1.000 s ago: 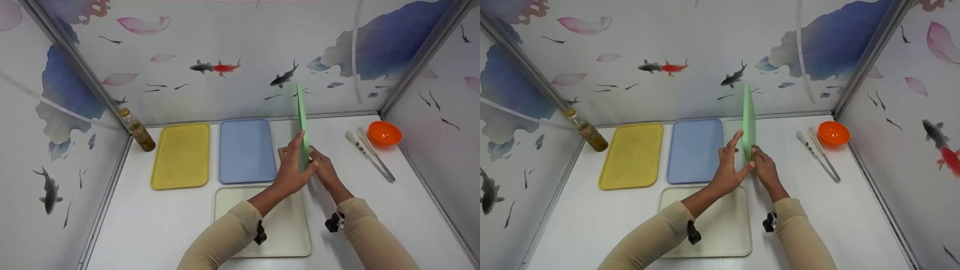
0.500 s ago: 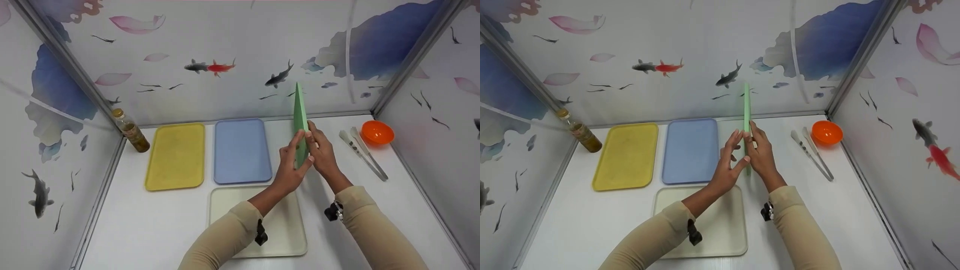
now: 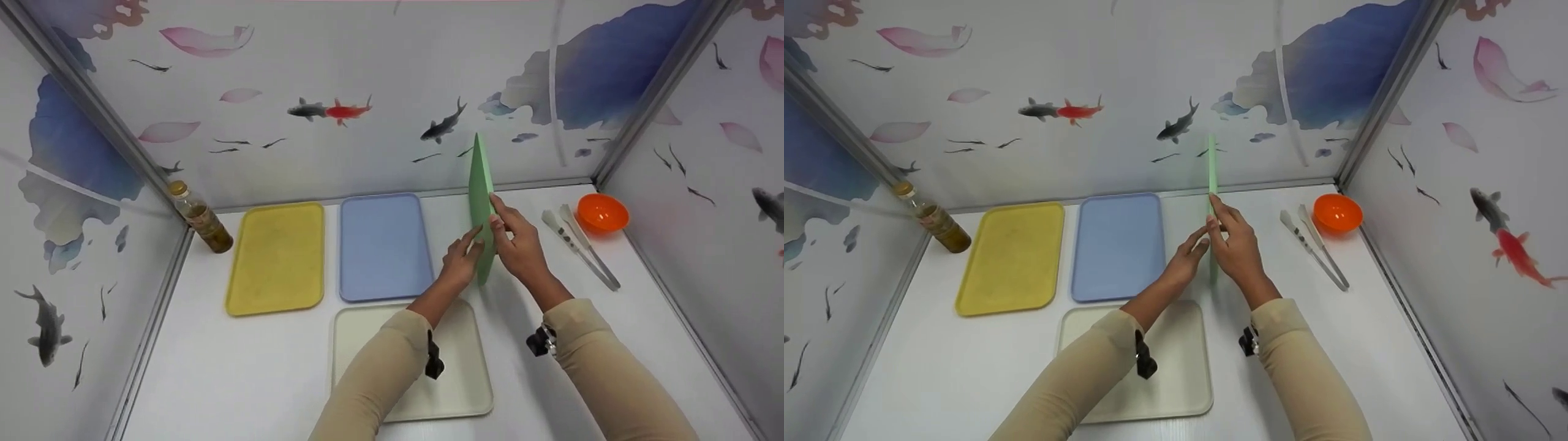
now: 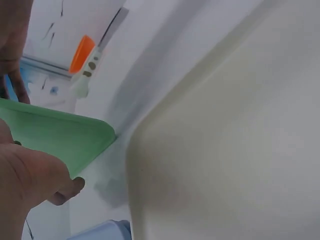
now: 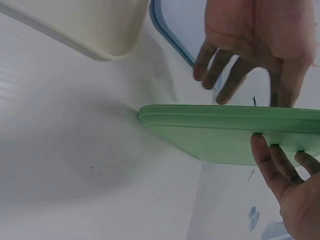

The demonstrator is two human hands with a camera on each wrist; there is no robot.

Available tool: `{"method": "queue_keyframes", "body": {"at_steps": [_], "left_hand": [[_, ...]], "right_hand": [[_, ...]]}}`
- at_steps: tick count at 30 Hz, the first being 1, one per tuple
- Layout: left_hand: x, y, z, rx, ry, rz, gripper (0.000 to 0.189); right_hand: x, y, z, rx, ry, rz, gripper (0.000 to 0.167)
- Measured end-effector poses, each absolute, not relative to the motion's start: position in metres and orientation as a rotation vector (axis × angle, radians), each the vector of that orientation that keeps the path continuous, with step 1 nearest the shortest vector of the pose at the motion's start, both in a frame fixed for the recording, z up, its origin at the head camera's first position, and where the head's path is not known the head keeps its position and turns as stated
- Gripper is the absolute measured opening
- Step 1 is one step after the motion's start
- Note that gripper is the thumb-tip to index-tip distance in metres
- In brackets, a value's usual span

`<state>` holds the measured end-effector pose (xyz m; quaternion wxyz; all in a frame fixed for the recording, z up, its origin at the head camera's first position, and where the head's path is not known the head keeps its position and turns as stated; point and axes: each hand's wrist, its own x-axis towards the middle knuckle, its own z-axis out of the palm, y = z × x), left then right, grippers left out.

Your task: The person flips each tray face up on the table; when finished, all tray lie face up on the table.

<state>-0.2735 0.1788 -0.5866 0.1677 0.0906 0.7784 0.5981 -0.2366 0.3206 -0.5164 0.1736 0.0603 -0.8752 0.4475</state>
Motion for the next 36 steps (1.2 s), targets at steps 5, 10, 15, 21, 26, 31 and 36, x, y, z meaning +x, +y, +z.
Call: {"method": "queue_keyframes", "body": {"at_steps": [5,10,15,21,26,31,36], "left_hand": [[-0.291,0.190,-0.617,0.201,2.205,1.572,0.055],[-0.280,0.179,-0.595,0.302,2.138,1.668,0.059],[-0.270,0.168,-0.577,0.352,2.061,1.788,0.060],[-0.271,0.160,-0.573,0.297,2.074,1.796,0.057],[-0.272,0.153,-0.574,0.308,2.112,1.806,0.057],[-0.270,0.149,-0.574,0.354,2.153,1.832,0.058],[-0.266,0.147,-0.572,0.394,2.236,1.786,0.054]], "right_hand": [[-0.238,0.314,-0.513,0.186,-2.473,1.278,0.049],[-0.235,0.316,-0.507,0.126,-2.405,1.380,0.048],[-0.231,0.320,-0.502,0.119,-2.377,1.464,0.049],[-0.226,0.325,-0.496,0.070,-2.360,1.560,0.051],[-0.223,0.330,-0.495,0.043,-2.362,1.611,0.052],[-0.224,0.337,-0.495,0.053,-2.346,1.636,0.051],[-0.226,0.345,-0.495,0.082,-2.339,1.548,0.055]]}}
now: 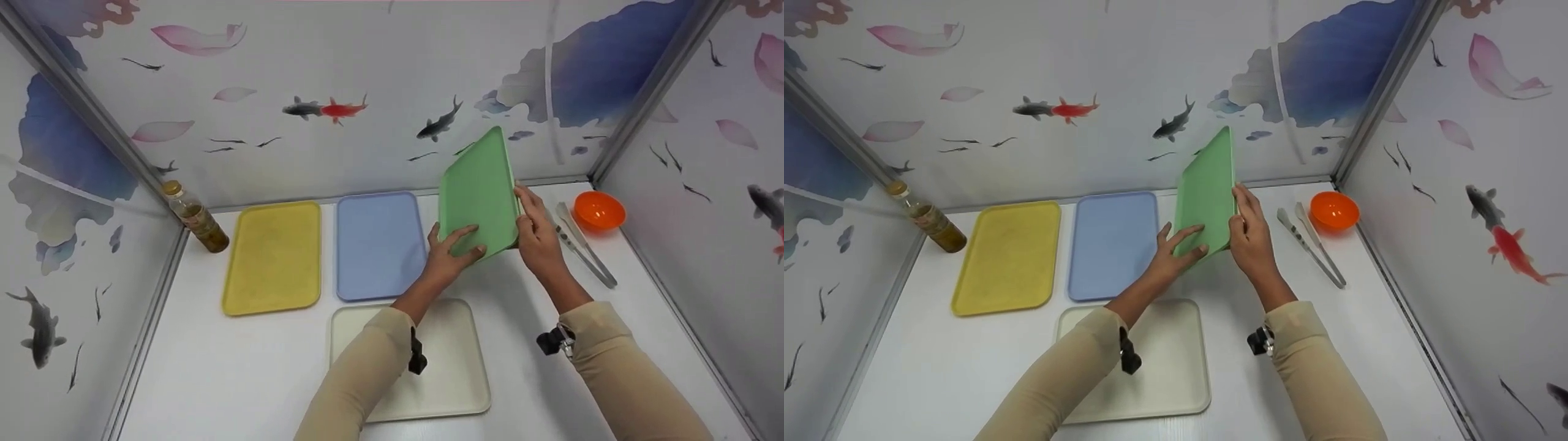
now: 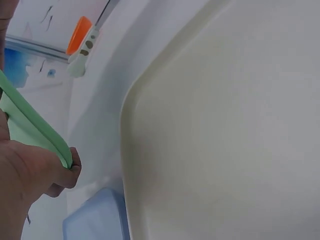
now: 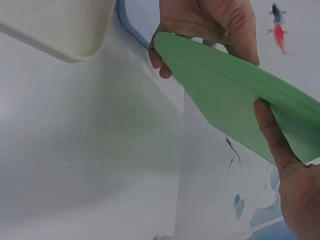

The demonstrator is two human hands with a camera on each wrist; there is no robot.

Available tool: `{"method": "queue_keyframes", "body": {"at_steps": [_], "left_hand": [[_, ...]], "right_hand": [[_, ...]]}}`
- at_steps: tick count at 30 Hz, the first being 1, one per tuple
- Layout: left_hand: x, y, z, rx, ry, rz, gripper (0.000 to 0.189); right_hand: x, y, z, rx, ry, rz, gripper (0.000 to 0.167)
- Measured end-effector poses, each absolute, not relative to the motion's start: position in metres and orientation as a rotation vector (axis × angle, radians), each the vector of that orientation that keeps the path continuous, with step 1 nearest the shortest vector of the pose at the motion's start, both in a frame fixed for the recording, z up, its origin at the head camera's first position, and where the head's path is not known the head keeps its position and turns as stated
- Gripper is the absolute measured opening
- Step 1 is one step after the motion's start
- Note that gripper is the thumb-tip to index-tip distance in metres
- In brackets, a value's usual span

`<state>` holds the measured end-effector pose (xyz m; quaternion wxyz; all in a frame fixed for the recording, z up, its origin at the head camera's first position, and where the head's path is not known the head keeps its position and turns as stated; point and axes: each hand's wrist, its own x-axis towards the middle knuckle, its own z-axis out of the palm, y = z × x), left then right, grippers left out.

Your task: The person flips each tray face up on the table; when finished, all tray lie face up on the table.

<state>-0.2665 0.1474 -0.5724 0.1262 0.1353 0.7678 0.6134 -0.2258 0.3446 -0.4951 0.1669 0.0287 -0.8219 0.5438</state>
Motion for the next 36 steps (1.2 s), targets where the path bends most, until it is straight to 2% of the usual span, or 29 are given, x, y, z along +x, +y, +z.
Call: {"method": "queue_keyframes", "body": {"at_steps": [6,8,11,14,19,28,36], "left_hand": [[-0.262,0.145,-0.571,0.394,2.389,1.642,0.056],[-0.262,0.143,-0.571,0.407,2.454,1.583,0.057],[-0.264,0.140,-0.571,0.423,2.541,1.511,0.060],[-0.264,0.138,-0.571,0.427,2.588,1.466,0.066],[-0.260,0.136,-0.567,0.508,2.626,1.421,0.070],[-0.253,0.142,-0.559,0.655,2.727,1.136,0.079],[-0.257,0.133,-0.570,0.704,2.760,0.870,0.083]], "right_hand": [[-0.224,0.351,-0.494,0.106,-2.506,1.363,0.064],[-0.223,0.351,-0.494,0.128,-2.619,1.213,0.079],[-0.223,0.351,-0.497,0.161,-2.773,0.971,0.114],[-0.223,0.352,-0.502,0.167,-2.858,0.850,0.131],[-0.224,0.363,-0.517,0.098,-2.930,0.759,0.137],[-0.225,0.397,-0.556,0.020,-3.049,0.912,0.145],[-0.233,0.407,-0.576,0.047,-3.137,0.974,0.151]]}}
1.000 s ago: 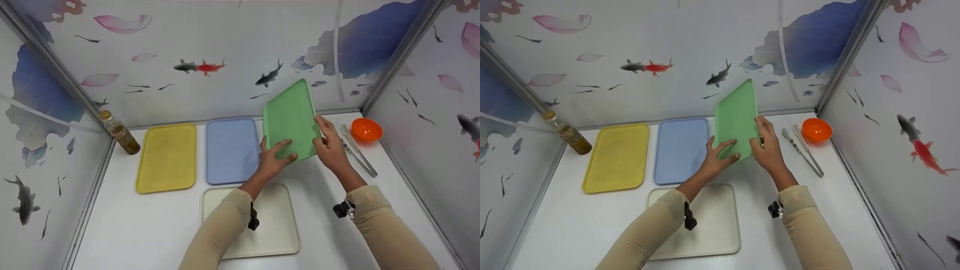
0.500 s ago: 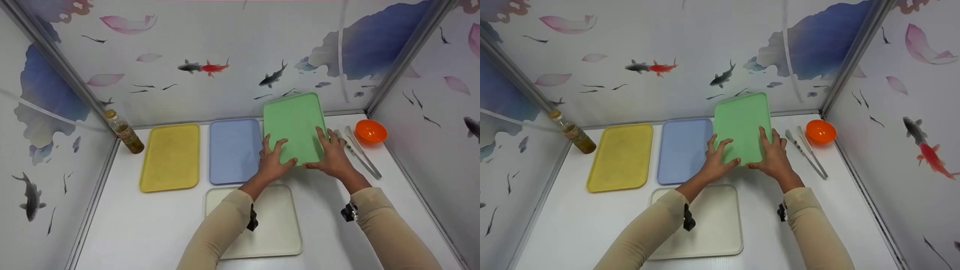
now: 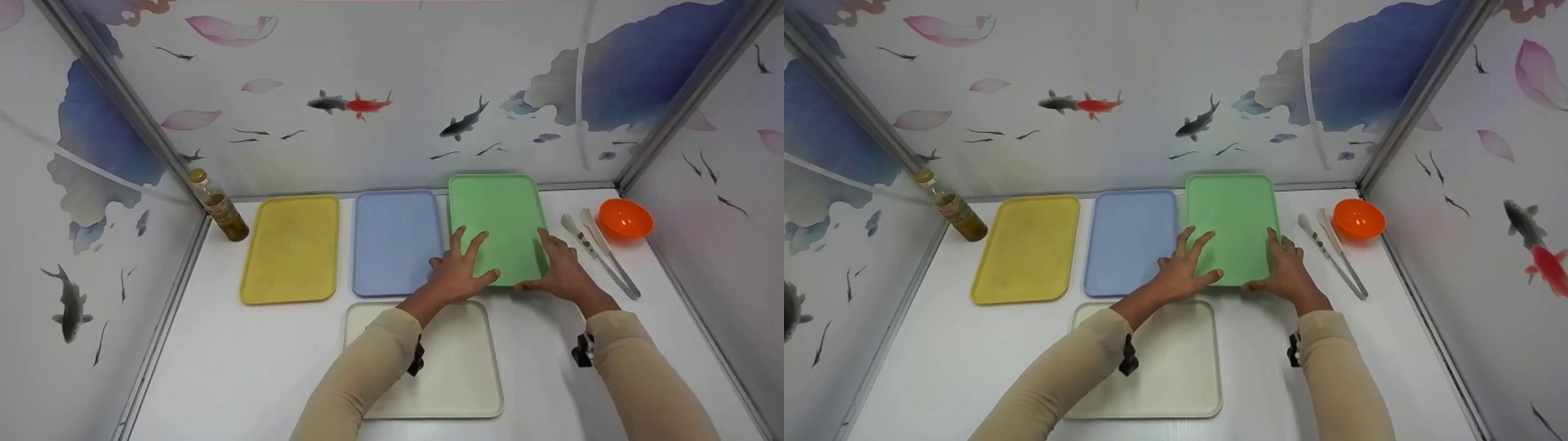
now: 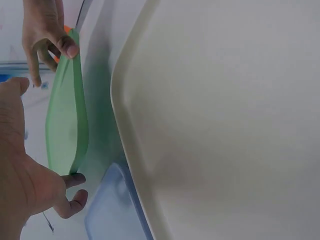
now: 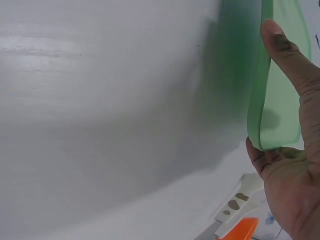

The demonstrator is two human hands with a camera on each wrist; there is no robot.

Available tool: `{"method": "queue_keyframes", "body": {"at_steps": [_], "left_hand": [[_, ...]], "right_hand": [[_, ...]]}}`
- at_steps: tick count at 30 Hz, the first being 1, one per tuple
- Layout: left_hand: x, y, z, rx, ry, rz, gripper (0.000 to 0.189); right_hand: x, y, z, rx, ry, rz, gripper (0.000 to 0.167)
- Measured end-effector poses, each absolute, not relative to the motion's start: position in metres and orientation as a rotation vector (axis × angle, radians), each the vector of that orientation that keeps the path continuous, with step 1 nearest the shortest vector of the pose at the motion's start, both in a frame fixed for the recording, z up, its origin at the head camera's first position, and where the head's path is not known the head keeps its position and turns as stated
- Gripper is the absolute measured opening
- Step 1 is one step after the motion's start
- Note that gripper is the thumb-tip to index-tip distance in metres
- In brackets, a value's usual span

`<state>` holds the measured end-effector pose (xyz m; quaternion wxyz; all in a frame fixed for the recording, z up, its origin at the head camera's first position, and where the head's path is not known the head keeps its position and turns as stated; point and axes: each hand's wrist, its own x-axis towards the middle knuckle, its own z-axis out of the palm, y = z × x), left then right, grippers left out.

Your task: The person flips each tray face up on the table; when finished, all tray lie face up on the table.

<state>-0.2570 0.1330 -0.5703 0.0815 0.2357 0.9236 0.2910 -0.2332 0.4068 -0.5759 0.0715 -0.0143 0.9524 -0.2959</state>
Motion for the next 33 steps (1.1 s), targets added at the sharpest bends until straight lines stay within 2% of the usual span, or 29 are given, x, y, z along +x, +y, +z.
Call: {"method": "queue_keyframes", "body": {"at_steps": [17,33], "left_hand": [[-0.256,0.128,-0.581,0.839,2.730,0.509,0.086],[-0.251,0.132,-0.585,0.817,2.647,0.346,0.084]], "right_hand": [[-0.239,0.408,-0.585,-0.017,2.790,-0.842,0.149],[-0.241,0.407,-0.592,-0.038,2.787,-0.788,0.147]]}}
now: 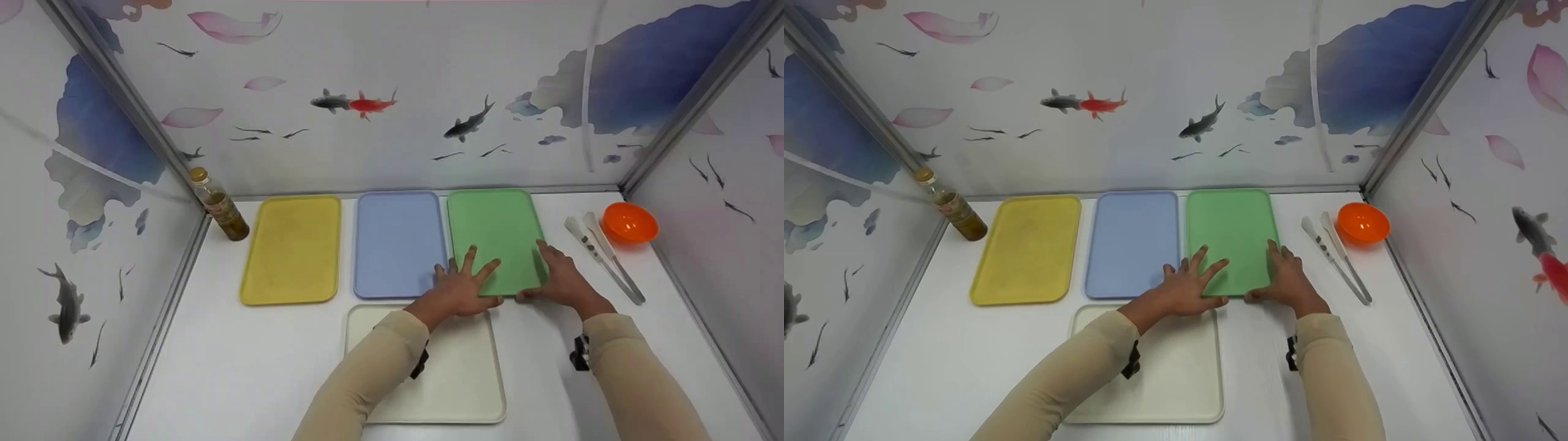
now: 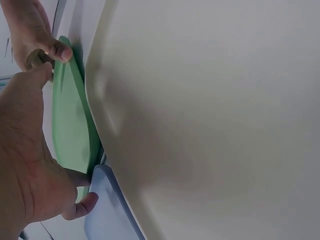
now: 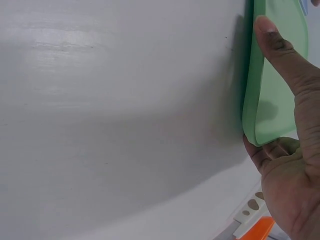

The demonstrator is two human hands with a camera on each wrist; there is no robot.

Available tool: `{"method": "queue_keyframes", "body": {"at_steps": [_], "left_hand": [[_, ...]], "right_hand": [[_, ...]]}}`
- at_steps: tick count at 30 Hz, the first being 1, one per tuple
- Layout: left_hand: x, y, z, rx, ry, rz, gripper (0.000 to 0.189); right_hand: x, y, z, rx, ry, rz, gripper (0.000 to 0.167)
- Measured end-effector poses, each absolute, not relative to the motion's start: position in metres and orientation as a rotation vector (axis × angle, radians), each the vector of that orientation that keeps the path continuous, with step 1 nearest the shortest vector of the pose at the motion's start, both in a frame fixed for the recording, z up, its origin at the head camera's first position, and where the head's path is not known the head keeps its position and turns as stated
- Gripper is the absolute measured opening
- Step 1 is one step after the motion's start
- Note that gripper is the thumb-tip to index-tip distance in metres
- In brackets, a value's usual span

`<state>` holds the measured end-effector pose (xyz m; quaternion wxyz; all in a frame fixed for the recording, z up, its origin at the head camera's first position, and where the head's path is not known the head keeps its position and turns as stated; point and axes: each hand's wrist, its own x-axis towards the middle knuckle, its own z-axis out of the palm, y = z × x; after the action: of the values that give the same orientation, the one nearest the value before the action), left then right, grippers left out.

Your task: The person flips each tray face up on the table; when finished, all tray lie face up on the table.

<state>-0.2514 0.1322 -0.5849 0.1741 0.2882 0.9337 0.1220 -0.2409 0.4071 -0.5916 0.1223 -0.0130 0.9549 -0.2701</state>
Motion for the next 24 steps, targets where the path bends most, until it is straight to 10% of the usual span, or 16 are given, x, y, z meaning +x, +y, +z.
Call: {"method": "queue_keyframes", "body": {"at_steps": [24], "left_hand": [[-0.280,0.007,-0.567,0.765,2.869,0.590,0.072]], "right_hand": [[-0.226,0.427,-0.594,-0.103,2.850,-0.614,0.127]]}}
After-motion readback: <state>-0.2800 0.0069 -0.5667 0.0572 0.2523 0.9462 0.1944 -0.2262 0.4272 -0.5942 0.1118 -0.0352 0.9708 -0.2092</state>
